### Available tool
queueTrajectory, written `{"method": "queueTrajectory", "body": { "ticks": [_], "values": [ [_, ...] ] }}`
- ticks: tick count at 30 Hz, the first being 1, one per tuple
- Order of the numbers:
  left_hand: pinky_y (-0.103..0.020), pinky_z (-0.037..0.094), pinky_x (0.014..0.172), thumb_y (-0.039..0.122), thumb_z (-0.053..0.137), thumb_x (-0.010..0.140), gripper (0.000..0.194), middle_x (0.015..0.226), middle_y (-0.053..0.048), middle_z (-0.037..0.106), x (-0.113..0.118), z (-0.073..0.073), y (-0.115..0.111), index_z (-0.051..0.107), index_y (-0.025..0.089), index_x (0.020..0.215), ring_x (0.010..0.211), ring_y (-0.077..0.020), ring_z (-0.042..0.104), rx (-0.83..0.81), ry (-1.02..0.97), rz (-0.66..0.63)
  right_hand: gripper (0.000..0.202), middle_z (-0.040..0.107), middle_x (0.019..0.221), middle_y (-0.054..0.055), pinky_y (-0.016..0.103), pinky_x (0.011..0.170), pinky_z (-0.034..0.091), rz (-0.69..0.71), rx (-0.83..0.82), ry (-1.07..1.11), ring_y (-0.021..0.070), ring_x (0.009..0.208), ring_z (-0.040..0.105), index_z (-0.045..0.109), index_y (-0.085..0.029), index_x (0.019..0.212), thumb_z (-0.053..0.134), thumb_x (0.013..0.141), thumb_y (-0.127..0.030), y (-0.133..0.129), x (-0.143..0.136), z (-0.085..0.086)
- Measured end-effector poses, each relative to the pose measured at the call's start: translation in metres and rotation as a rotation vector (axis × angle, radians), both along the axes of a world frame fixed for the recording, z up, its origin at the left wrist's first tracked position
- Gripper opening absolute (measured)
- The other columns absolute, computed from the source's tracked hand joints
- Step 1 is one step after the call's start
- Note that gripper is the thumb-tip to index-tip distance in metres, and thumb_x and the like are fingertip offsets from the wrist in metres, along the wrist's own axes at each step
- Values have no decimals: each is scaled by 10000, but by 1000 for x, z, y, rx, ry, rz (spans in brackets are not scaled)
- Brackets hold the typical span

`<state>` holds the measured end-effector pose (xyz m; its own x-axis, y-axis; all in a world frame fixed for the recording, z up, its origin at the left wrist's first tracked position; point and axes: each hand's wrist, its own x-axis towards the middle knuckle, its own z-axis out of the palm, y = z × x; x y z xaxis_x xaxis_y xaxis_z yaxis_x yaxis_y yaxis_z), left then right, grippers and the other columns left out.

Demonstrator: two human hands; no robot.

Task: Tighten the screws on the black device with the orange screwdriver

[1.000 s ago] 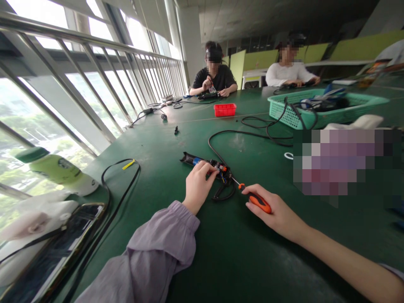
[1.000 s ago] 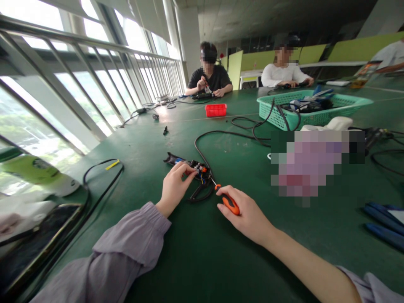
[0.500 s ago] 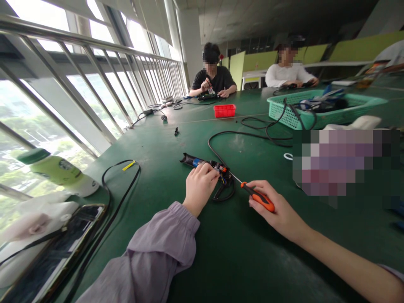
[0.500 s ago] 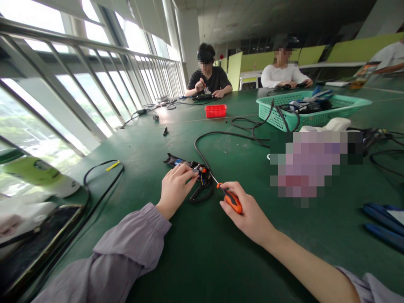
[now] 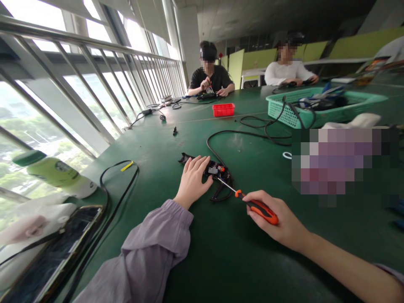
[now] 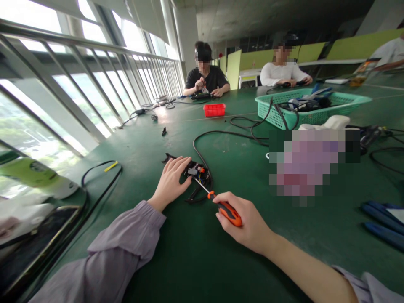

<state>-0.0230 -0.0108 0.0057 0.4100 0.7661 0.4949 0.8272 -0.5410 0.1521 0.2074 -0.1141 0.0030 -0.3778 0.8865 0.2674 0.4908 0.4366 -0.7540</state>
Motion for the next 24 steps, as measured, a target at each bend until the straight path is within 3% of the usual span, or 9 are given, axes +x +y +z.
{"method": "queueTrajectory", "body": {
  "ticks": [10,24],
  "values": [
    [-440,324,1042,287,530,789,494,1198,-83,547,1,-2,1,480,188,1270,1156,-252,444,-18,-3,18,179,615,815,12,267,632,476,-38,-37,23,122,670,586,476,-218,1043,462,884,-298,1,0,3],
    [-434,331,1015,310,557,774,487,1161,-88,558,1,-3,-1,508,172,1239,1116,-259,448,-3,-12,28,188,630,837,11,282,679,479,-50,-56,9,136,717,601,482,-223,1048,460,885,-315,3,-1,4]
  ]
}}
